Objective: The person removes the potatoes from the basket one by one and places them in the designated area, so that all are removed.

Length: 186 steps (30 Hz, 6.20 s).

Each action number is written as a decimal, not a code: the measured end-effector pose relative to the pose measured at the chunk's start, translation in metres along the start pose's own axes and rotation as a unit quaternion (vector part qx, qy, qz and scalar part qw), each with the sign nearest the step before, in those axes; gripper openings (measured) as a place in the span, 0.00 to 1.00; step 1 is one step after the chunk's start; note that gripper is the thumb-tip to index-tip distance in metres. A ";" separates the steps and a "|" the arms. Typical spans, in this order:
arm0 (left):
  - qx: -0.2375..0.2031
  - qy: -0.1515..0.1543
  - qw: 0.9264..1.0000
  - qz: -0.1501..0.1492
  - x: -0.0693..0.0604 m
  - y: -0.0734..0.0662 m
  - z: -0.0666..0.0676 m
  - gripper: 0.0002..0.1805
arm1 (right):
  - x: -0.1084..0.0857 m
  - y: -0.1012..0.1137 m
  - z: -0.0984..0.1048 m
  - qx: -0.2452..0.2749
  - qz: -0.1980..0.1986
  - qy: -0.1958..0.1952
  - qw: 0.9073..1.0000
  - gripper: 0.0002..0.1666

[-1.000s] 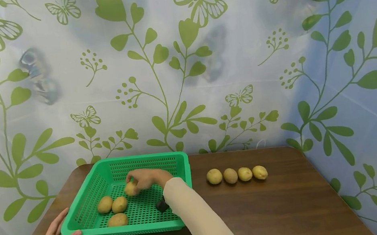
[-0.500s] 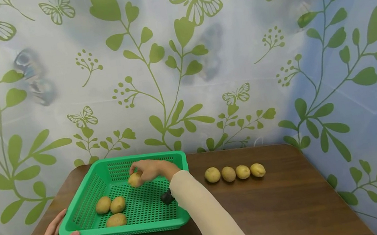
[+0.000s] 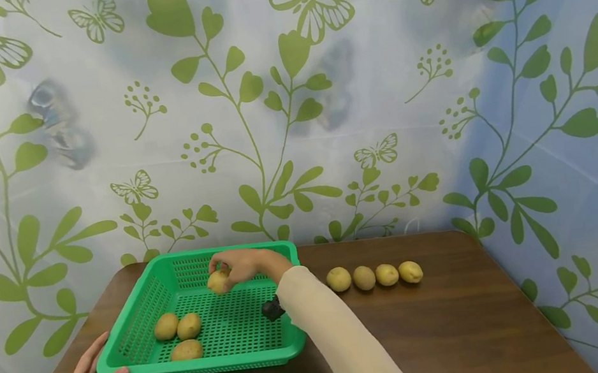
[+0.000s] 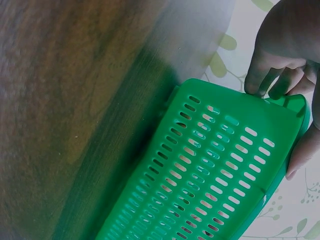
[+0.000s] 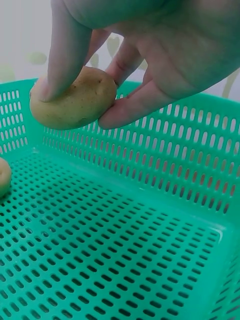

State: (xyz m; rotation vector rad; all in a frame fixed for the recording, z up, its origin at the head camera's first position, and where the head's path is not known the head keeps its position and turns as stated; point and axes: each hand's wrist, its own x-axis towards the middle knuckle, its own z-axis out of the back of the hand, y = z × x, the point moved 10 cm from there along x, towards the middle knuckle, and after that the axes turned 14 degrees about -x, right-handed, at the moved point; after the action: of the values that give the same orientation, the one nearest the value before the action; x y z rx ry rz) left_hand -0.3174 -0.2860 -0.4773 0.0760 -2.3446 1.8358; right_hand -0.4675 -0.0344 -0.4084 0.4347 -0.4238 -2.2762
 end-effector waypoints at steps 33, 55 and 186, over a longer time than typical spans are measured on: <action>0.011 0.006 1.000 -0.021 0.000 -0.002 0.000 0.43 | -0.057 -0.018 0.038 -0.001 -0.020 -0.025 0.999 0.23; 0.068 -0.007 0.998 -0.008 -0.001 -0.003 0.004 0.43 | -0.108 -0.046 0.042 -0.040 -0.028 -0.029 0.998 0.24; 0.042 -0.006 0.999 -0.010 0.001 -0.001 0.001 0.43 | -0.233 -0.134 -0.037 0.015 -0.052 -0.095 0.994 0.24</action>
State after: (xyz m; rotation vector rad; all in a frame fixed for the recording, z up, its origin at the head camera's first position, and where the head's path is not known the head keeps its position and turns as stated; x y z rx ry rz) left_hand -0.3183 -0.2872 -0.4761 0.1221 -2.2645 1.9301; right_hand -0.3844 0.2187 -0.4573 0.2619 -0.5434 -2.4260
